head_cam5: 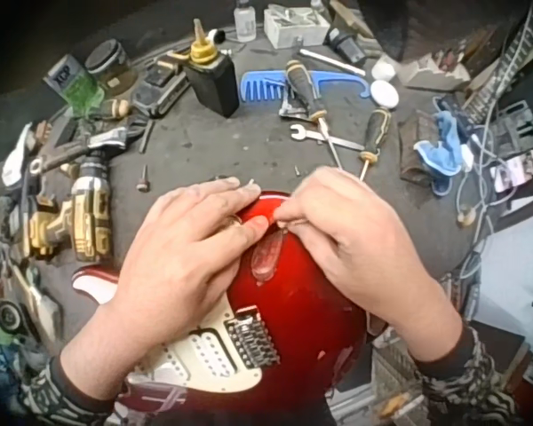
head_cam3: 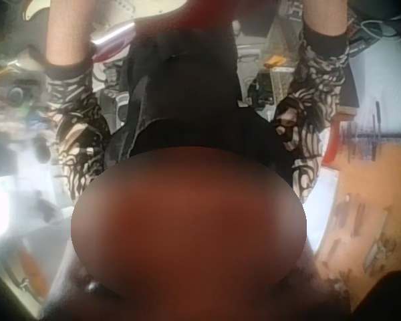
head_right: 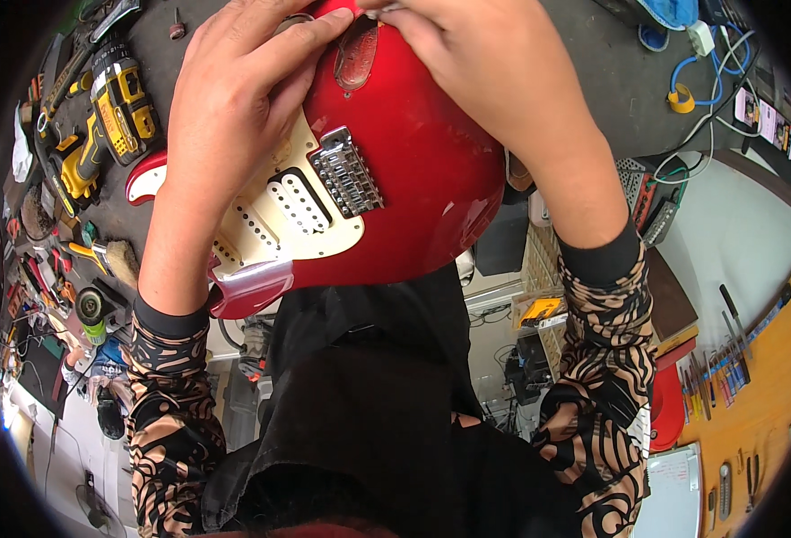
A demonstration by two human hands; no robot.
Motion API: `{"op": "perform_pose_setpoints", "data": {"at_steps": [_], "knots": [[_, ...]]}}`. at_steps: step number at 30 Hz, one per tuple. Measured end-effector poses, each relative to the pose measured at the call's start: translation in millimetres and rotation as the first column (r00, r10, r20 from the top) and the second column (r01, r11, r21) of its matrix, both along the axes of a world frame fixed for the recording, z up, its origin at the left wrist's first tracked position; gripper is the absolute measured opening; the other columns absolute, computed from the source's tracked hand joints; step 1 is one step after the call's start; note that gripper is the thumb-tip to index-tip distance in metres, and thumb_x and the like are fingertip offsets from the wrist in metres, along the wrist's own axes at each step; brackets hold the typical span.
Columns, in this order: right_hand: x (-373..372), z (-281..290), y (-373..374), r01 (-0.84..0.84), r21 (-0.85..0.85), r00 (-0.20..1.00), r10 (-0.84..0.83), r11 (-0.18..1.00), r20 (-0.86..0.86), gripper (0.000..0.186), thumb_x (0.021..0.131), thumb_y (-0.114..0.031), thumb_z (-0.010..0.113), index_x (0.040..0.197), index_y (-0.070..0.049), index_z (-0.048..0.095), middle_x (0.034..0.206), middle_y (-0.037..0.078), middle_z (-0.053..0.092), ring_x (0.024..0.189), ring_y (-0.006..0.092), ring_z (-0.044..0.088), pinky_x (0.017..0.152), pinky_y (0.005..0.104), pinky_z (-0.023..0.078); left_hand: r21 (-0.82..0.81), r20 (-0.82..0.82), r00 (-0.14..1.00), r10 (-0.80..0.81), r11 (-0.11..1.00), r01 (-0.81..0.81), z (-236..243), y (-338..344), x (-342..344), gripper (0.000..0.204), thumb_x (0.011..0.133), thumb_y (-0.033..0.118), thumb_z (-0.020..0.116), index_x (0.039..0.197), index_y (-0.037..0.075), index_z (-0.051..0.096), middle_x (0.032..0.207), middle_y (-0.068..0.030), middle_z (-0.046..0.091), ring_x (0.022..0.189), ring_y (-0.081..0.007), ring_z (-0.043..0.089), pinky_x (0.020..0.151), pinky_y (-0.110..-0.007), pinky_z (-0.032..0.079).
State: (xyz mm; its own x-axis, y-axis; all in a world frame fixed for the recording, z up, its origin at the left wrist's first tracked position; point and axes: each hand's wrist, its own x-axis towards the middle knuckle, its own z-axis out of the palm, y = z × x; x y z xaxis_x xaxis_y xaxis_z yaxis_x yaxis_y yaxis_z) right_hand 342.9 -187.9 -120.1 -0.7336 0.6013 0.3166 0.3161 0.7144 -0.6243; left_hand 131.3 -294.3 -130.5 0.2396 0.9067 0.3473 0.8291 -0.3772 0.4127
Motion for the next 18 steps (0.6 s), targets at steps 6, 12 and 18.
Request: {"op": "perform_pose_setpoints", "data": {"at_steps": [6, 12, 18], "knots": [[5.2, -5.8, -0.3, -0.025, 0.026, 0.998, 0.023, 0.999, 0.066, 0.008, 0.089, 0.004, 0.071, 0.095, -0.001, 0.070, 0.088, 0.014, 0.063, 0.088, 0.0360, 0.064, 0.078, 0.0409, 0.052, 0.036, -0.013, 1.000, 0.019, 0.999, -0.019, -2.6, 0.0, -0.3, 0.028, 0.090, 0.006, 0.074, 0.117, 0.005, 0.077, 0.134, -0.0148, 0.071, 0.128, -0.0361, 0.066, 0.107, -0.049, 0.050], [-12.0, -12.6, 4.7, 0.026, -0.017, 0.999, -0.025, 1.000, 0.032, 0.010, 0.088, 0.004, 0.070, 0.094, -0.004, 0.067, 0.089, 0.013, 0.065, 0.086, 0.0351, 0.064, 0.081, 0.0424, 0.051, -0.014, 0.038, 0.999, 0.013, 1.000, -0.013, -2.4, 4.0, -1.4, 0.024, 0.089, 0.006, 0.076, 0.113, 0.004, 0.076, 0.130, -0.0159, 0.072, 0.124, -0.0379, 0.067, 0.102, -0.048, 0.054], [6.7, 1.3, -12.4, 0.060, -0.061, 0.983, -0.048, 0.996, 0.175, 0.009, 0.090, 0.003, 0.066, 0.095, -0.005, 0.065, 0.090, 0.013, 0.064, 0.089, 0.0356, 0.064, 0.082, 0.0432, 0.049, 0.043, 0.089, 0.996, 0.000, 0.999, -0.004, -6.3, 4.8, -3.3, 0.022, 0.089, 0.006, 0.076, 0.111, 0.004, 0.075, 0.128, -0.0165, 0.072, 0.122, -0.0388, 0.068, 0.099, -0.048, 0.056]]}}
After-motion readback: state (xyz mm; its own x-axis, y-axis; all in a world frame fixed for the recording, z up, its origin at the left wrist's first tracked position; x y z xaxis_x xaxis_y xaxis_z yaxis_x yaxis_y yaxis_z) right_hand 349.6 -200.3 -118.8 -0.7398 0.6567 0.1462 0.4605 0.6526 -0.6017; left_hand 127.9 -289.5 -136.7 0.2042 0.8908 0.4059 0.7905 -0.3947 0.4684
